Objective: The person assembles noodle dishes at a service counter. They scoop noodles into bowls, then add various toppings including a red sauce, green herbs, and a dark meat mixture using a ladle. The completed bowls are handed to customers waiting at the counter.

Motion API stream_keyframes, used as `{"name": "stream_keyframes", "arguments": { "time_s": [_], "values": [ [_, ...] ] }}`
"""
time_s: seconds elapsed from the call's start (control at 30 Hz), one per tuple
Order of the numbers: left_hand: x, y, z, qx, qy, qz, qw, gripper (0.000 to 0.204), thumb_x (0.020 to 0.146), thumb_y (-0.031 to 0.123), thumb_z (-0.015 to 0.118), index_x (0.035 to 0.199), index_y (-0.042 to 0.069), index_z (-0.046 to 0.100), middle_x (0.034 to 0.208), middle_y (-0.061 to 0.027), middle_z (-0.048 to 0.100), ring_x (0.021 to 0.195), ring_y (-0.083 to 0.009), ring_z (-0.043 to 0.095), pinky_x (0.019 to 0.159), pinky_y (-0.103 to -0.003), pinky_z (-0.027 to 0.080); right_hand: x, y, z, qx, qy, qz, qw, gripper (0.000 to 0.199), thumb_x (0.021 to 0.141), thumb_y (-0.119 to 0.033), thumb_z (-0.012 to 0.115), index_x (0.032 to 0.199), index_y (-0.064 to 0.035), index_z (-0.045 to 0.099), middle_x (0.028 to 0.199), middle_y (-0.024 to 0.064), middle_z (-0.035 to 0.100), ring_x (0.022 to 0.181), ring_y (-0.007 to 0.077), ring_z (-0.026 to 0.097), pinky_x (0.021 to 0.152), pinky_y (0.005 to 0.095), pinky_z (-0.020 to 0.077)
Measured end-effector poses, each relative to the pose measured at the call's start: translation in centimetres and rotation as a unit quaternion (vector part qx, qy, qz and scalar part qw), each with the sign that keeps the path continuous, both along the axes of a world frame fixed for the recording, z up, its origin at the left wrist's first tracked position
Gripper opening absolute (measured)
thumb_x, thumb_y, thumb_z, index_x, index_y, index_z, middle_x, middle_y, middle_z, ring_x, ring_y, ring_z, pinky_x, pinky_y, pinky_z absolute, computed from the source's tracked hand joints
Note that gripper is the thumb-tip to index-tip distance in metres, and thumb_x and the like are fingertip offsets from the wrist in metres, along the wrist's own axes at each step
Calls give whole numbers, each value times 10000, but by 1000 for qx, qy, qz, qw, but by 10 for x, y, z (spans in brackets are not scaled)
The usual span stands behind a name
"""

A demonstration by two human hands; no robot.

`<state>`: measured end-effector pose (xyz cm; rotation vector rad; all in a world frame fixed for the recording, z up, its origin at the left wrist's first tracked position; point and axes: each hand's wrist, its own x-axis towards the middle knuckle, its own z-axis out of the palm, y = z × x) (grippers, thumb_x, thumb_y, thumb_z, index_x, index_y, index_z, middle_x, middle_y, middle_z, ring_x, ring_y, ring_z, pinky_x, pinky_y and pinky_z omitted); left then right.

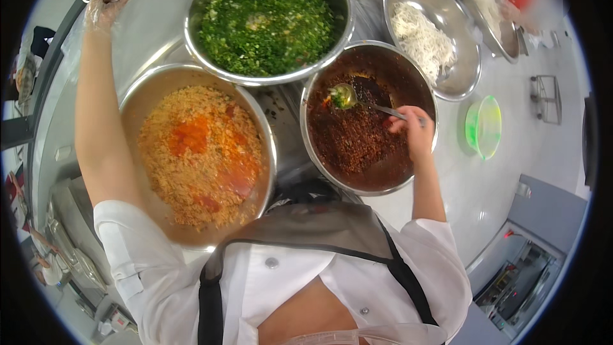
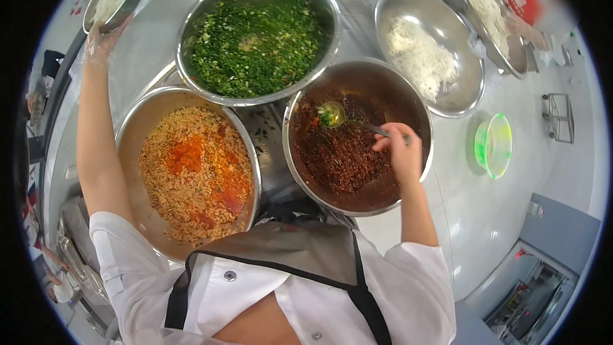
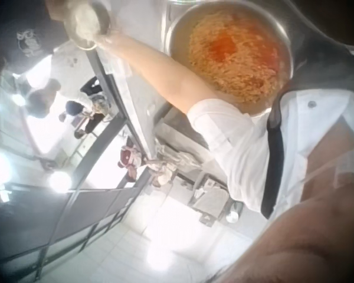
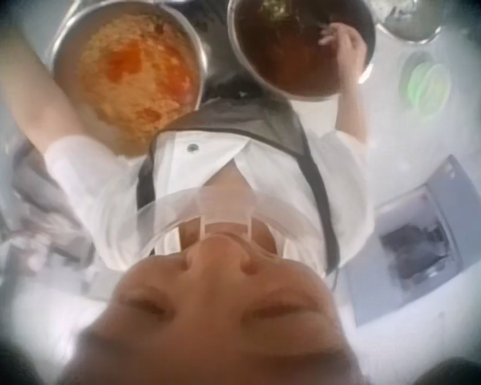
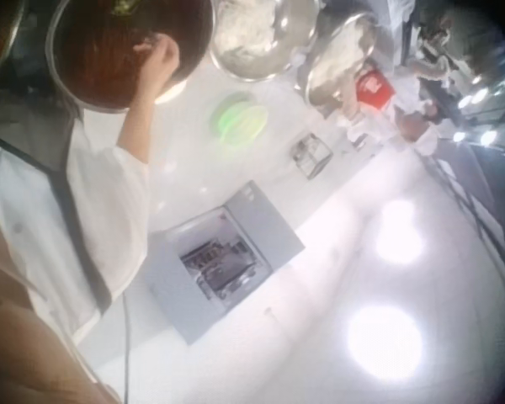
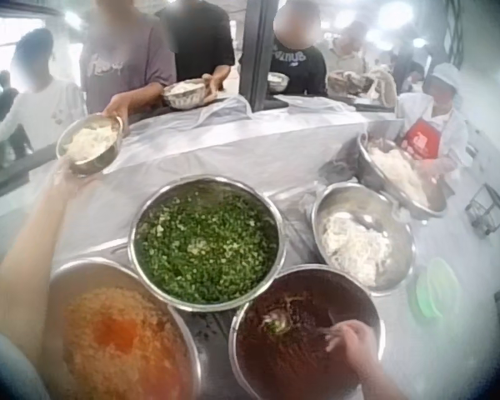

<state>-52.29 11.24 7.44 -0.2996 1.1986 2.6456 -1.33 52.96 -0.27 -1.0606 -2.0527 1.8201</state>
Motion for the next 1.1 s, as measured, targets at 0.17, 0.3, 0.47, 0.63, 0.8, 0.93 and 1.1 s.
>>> {"name": "stream_keyframes", "arguments": {
  "time_s": [0.17,0.3,0.47,0.63,0.8,0.93,1.1],
  "values": [
    [5,-10,-15,24,-14,-32,999,494,893,112,322,1357,-5,202,1391,-245,222,1271,-443,231,981,-659,271,15,-48,-50,264,-6,176,948,104,838,-30,541,923,17,578,834,139,600,697,249,600,663,338,475],
    [71,-2,-4,-38,-33,-20,999,497,889,86,260,1372,11,172,1401,-255,189,1273,-444,228,987,-648,274,29,-71,-52,305,43,238,921,90,823,-11,552,905,20,573,828,143,594,726,275,589,665,350,473],
    [186,-2,-9,-71,-18,9,997,599,745,-62,284,1320,-90,121,1311,-314,237,1218,-476,285,954,-610,385,33,-66,-52,71,10,98,993,135,893,-45,468,907,52,561,759,114,588,583,147,609,603,258,467],
    [302,10,-12,-139,-42,31,989,700,642,-49,375,1308,-88,161,1312,-268,319,1181,-462,366,911,-621,417,39,-45,-43,-62,35,15,997,203,910,-97,435,935,70,548,776,140,610,609,162,612,627,268,469],
    [377,23,-33,-128,-103,19,986,751,591,-48,411,1316,-42,213,1283,-255,371,1151,-436,418,888,-632,421,42,-30,11,-83,77,-7,994,209,908,-106,433,925,61,557,778,153,624,567,150,580,587,249,465],
    [410,24,-56,-16,-146,-36,988,816,587,-125,426,1356,8,187,1288,-225,351,1169,-334,421,923,-502,467,43,-48,75,-88,208,43,973,212,921,-112,420,927,55,550,806,174,629,549,154,556,548,244,452],
    [439,30,-74,-12,-130,16,991,683,667,-90,398,1324,32,256,1238,-208,422,1083,-315,499,856,-460,511,38,-106,100,113,360,218,900,202,916,-91,411,918,48,558,814,172,629,625,178,581,626,291,480]
  ]
}}
